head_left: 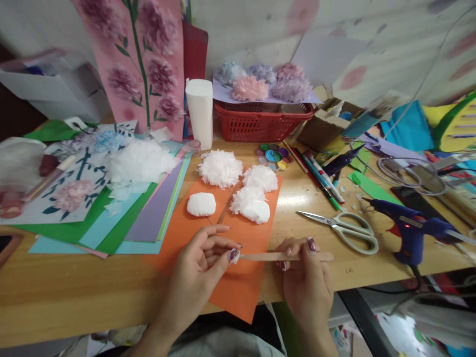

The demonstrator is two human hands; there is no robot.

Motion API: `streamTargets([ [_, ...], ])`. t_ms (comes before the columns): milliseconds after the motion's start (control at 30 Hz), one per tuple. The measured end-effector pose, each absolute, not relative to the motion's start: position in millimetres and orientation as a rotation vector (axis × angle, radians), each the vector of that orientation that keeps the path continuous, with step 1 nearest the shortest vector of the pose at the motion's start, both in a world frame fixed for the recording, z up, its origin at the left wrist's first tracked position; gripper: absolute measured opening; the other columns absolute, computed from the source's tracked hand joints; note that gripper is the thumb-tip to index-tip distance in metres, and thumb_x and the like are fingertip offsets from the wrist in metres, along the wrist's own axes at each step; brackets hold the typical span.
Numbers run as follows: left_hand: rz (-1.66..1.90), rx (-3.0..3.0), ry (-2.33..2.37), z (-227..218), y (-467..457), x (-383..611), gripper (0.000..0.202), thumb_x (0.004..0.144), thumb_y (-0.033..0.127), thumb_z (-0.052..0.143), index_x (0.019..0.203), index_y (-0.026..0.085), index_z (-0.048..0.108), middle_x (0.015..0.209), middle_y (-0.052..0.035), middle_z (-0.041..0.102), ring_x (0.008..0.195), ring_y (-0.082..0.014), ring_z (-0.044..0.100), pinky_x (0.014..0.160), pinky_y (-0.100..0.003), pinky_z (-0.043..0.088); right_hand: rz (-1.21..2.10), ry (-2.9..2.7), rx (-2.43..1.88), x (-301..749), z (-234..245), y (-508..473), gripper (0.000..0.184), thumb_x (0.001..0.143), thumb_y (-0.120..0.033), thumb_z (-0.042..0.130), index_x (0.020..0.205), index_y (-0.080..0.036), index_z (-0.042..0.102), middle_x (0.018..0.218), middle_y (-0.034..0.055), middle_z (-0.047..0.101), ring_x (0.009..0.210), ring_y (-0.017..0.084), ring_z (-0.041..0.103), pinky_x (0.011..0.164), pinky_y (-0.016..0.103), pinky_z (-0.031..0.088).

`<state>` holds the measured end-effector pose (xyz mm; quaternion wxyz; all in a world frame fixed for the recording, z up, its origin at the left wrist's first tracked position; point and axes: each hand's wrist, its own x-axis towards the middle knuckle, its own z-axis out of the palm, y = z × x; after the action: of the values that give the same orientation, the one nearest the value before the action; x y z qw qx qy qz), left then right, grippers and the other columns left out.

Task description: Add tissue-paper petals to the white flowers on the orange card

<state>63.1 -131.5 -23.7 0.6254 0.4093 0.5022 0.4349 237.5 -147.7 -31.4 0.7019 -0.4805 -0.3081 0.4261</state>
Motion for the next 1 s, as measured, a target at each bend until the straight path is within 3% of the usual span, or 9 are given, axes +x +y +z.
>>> streamTargets([
  [267,1.029,0.852,1.160,-8,-138,68,0.037,0.083,0.029,0.076,0.115,0.021,0.060,0.096,-0.0036,0.078,0.095,-0.0178,0.074,0.090,-0.028,0.060,0.922,-0.682,-1.087,235,-29,-147,0.040,0.089,-0.053,0.071,0.065,-0.021,0.068,0.055,-0.0018,0.056,0.052,0.011,0.050,0.053,0.025,0.041],
  [533,1.077,0.979,1.214,-4,-131,60,0.032,0.081,0.026,0.075,0.109,0.021,0.061,0.088,0.0027,0.072,0.085,-0.0121,0.072,0.083,-0.023,0.059,0.919,-0.701,-1.043,240,-29,-148,0.039,0.092,-0.052,0.067,0.068,-0.021,0.068,0.058,-0.0023,0.057,0.053,0.011,0.053,0.056,0.024,0.043],
  [733,0.981,1.252,1.226,13,-90,44,0.043,0.071,0.030,0.079,0.107,0.019,0.060,0.084,-0.0014,0.078,0.085,-0.0188,0.075,0.080,-0.030,0.059,0.574,-1.111,-1.134,269,-5,-115,0.051,0.104,-0.054,0.045,0.069,-0.022,0.064,0.056,-0.0022,0.056,0.056,0.013,0.053,0.060,0.028,0.041],
  [867,0.947,1.401,1.262,10,-70,56,0.037,0.070,0.029,0.076,0.103,0.021,0.060,0.085,-0.0039,0.080,0.082,-0.0232,0.076,0.071,-0.033,0.058,0.416,-1.466,-1.165,275,10,-73,0.056,0.106,-0.055,0.036,0.067,-0.022,0.060,0.055,-0.0018,0.054,0.052,0.013,0.051,0.056,0.029,0.038],
  [1000,1.004,1.487,1.252,-3,-63,72,0.035,0.069,0.022,0.073,0.101,0.022,0.061,0.081,-0.0022,0.079,0.079,-0.0222,0.075,0.080,-0.037,0.059,0.332,-1.607,-1.210,270,13,-46,0.059,0.104,-0.062,0.031,0.067,-0.023,0.054,0.055,-0.0011,0.053,0.053,0.015,0.051,0.056,0.030,0.035],
])
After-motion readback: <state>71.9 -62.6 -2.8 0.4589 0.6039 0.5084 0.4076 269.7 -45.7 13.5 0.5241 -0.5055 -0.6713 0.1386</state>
